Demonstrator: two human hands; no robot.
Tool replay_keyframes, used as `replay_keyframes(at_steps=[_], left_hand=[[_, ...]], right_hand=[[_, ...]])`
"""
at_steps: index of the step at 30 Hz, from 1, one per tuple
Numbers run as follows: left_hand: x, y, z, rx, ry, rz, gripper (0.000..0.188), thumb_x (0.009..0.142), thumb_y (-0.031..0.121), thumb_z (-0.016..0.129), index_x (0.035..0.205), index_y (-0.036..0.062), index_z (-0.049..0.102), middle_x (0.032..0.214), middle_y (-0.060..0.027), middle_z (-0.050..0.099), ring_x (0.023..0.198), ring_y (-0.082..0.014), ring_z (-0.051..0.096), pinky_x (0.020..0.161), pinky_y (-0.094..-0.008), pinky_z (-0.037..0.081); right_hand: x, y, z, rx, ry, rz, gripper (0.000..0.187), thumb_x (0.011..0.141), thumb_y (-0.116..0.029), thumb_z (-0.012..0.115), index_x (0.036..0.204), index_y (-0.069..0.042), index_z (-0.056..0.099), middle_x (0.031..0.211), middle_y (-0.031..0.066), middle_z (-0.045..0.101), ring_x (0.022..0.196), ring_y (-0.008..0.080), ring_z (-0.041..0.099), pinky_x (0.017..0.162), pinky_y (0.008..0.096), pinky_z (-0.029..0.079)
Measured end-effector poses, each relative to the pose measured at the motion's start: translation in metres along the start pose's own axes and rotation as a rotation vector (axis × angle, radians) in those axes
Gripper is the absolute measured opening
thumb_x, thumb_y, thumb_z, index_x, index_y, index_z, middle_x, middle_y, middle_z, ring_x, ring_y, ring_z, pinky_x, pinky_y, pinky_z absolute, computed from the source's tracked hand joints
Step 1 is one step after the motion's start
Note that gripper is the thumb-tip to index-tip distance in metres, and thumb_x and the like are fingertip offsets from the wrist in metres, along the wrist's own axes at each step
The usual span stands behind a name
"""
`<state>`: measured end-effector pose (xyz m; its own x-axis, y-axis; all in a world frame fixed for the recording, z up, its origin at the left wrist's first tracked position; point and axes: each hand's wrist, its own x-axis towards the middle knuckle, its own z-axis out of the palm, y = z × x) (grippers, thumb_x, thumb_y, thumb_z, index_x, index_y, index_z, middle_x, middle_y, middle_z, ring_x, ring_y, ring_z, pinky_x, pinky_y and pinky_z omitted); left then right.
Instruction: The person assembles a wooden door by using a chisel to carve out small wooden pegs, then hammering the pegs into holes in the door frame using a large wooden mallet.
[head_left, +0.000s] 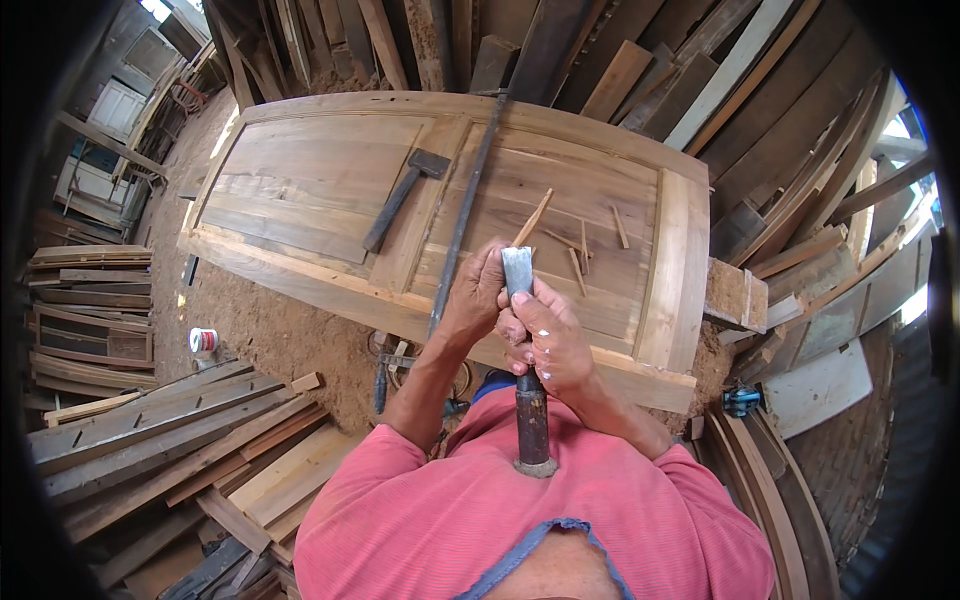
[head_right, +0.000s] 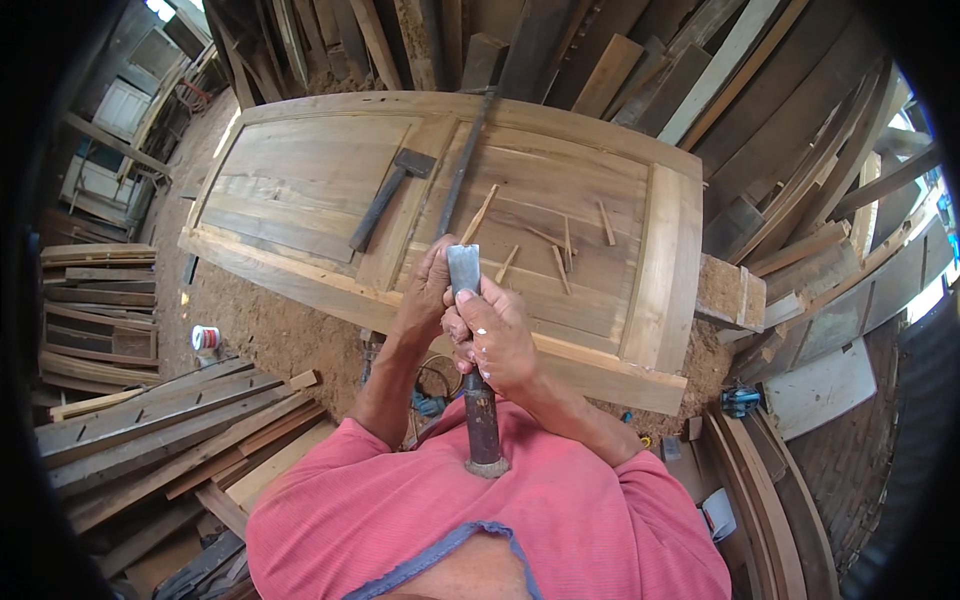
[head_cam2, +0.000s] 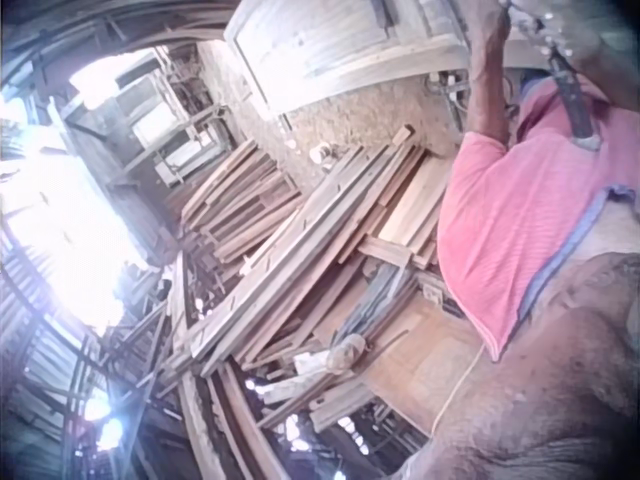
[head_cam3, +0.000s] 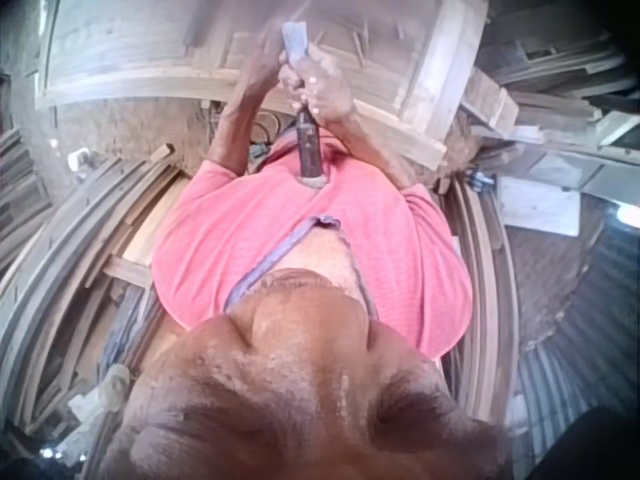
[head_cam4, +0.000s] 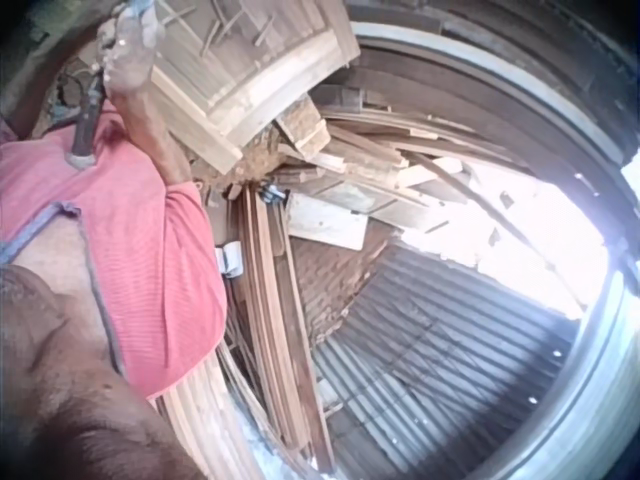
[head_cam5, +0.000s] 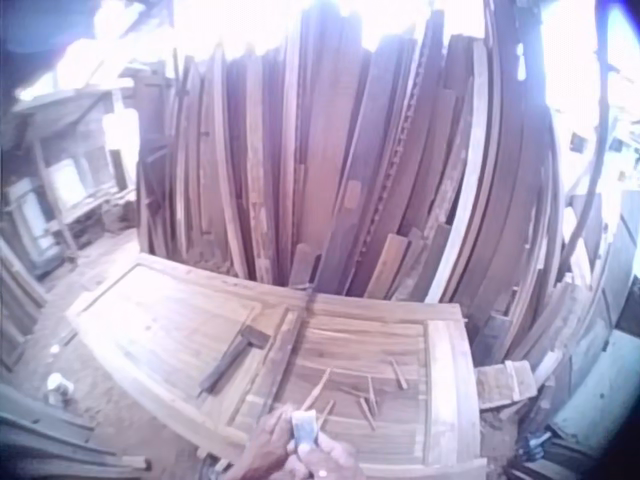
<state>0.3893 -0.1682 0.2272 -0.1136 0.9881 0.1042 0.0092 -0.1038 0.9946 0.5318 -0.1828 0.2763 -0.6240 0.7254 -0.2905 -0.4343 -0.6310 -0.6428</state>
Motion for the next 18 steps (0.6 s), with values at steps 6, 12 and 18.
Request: replay_keyframes(at_steps=[6,12,18], left_hand=[[-0.005,0.012,0.016,-0.036,0.014,0.04,0.035,0.106,0.031,0.037,0.095,0.004,0.056,0.071,0.0022,0.05,0.066,-0.0071,0.046,0.058,-0.0241,0.039],[-0.045,0.009,0.019,0.275,-0.194,0.142,0.033,0.105,0.027,0.035,0.087,0.0046,0.053,0.064,0.0014,0.045,0.057,-0.0106,0.045,0.051,-0.0286,0.038],[-0.063,-0.037,0.012,-0.458,-0.013,-0.411,0.039,0.103,0.038,0.038,0.09,0.0045,0.053,0.058,0.0013,0.047,0.046,-0.0083,0.041,0.044,-0.0235,0.034]], right_hand=[[-0.008,-0.006,0.001,-0.008,0.041,-0.026,0.018,0.1,-0.023,0.047,0.102,-0.005,0.05,0.065,-0.0001,0.047,0.043,0.0066,0.038,0.041,0.0233,0.039],[-0.027,-0.024,-0.013,-0.087,0.16,-0.274,0.017,0.101,-0.022,0.045,0.102,-0.006,0.049,0.065,-0.0002,0.048,0.044,0.0053,0.039,0.04,0.0226,0.039],[-0.03,-0.033,-0.043,-0.062,0.27,-0.332,0.014,0.1,-0.019,0.046,0.106,-0.007,0.049,0.071,-0.0001,0.049,0.046,0.0047,0.038,0.044,0.0226,0.04]])
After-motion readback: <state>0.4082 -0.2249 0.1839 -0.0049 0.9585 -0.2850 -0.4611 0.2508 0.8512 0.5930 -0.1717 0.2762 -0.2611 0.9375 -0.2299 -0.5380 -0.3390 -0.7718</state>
